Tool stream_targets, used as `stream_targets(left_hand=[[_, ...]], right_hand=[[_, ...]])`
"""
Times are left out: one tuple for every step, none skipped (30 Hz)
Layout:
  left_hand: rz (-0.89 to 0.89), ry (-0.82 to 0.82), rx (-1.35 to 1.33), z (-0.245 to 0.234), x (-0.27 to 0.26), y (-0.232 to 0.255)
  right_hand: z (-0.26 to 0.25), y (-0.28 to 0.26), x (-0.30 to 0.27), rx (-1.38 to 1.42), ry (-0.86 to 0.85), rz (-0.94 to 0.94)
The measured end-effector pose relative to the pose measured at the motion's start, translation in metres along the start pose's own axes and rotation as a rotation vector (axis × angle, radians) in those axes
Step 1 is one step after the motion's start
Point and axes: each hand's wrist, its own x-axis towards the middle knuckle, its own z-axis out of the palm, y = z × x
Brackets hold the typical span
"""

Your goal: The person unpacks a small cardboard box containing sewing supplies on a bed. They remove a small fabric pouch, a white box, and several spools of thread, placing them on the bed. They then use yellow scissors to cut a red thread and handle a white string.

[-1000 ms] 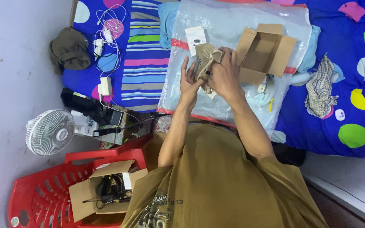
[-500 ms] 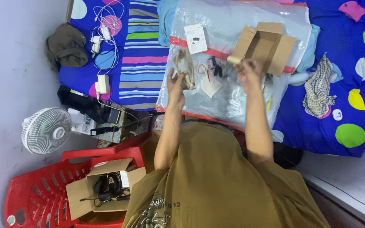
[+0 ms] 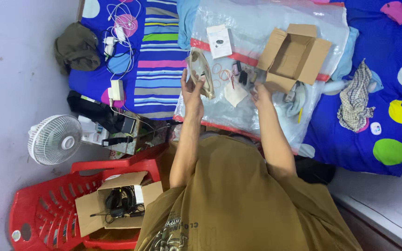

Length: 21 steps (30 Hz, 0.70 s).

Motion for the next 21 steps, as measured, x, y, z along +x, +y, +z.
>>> stream_targets(left_hand=[[0.016, -0.014, 0.005, 0.002, -0.006, 0.003], [0.038, -0.031, 0.009, 0.009, -0.007, 0.007], [0.060, -0.049, 0.012, 0.017, -0.009, 0.012], [0.076, -0.070, 0.018, 0.024, -0.013, 0.016], [0.092, -0.091, 0.024, 0.032, -0.016, 0.020], [0.104, -0.110, 0.031, 0.039, -0.021, 0.025], [0.129, -0.138, 0.022, 0.045, -0.023, 0.029], [0.148, -0.168, 0.013, 0.051, -0.027, 0.033], [0.168, -0.197, 0.005, 0.056, -0.031, 0.037], [0.192, -0.213, 0.018, 0.061, -0.034, 0.039], [0.215, -0.229, 0.030, 0.066, -0.037, 0.042], [0.243, -0.247, 0.041, 0.071, -0.038, 0.044], [0.236, -0.252, 0.031, 0.074, -0.039, 0.046], [0.229, -0.255, 0.021, 0.077, -0.042, 0.048], [0.221, -0.259, 0.011, 0.079, -0.045, 0.049], [0.242, -0.270, -0.016, 0.083, -0.045, 0.049], [0.263, -0.281, -0.042, 0.086, -0.046, 0.049], [0.282, -0.288, -0.067, 0.088, -0.048, 0.049], [0.280, -0.297, -0.084, 0.089, -0.049, 0.050], [0.280, -0.305, -0.102, 0.089, -0.049, 0.050], [0.279, -0.313, -0.121, 0.089, -0.048, 0.051]], right_hand=[[-0.001, -0.002, -0.009, 0.013, -0.055, -0.099], [0.003, -0.009, -0.020, 0.030, -0.114, -0.203], [0.009, -0.018, -0.033, 0.030, -0.183, -0.349], [0.012, -0.028, -0.052, 0.027, -0.251, -0.489], [0.016, -0.039, -0.074, 0.026, -0.319, -0.629], [0.016, -0.048, -0.101, -0.073, -0.363, -0.777], [0.017, -0.059, -0.130, -0.173, -0.407, -0.924], [0.017, -0.071, -0.158, -0.349, -0.424, -1.179], [0.020, -0.084, -0.185, -0.532, -0.437, -1.429], [0.023, -0.096, -0.210, -0.648, -0.520, -1.400], [0.029, -0.105, -0.231, -0.763, -0.604, -1.367], [0.040, -0.113, -0.246, -0.889, -0.554, -1.435], [0.050, -0.122, -0.256, -1.017, -0.500, -1.500], [0.057, -0.125, -0.263, -1.146, -0.444, -1.559], [0.065, -0.122, -0.269, -1.247, -0.338, -1.529], [0.074, -0.118, -0.271, -1.346, -0.229, -1.501], [0.080, -0.115, -0.269, -1.441, -0.119, -1.467], [0.083, -0.111, -0.265, -1.467, -0.077, -1.498], [0.088, -0.106, -0.259, -1.493, -0.034, -1.530], [0.092, -0.103, -0.252, -1.518, 0.009, -1.562], [0.094, -0.101, -0.244, -1.480, -0.009, -1.560]])
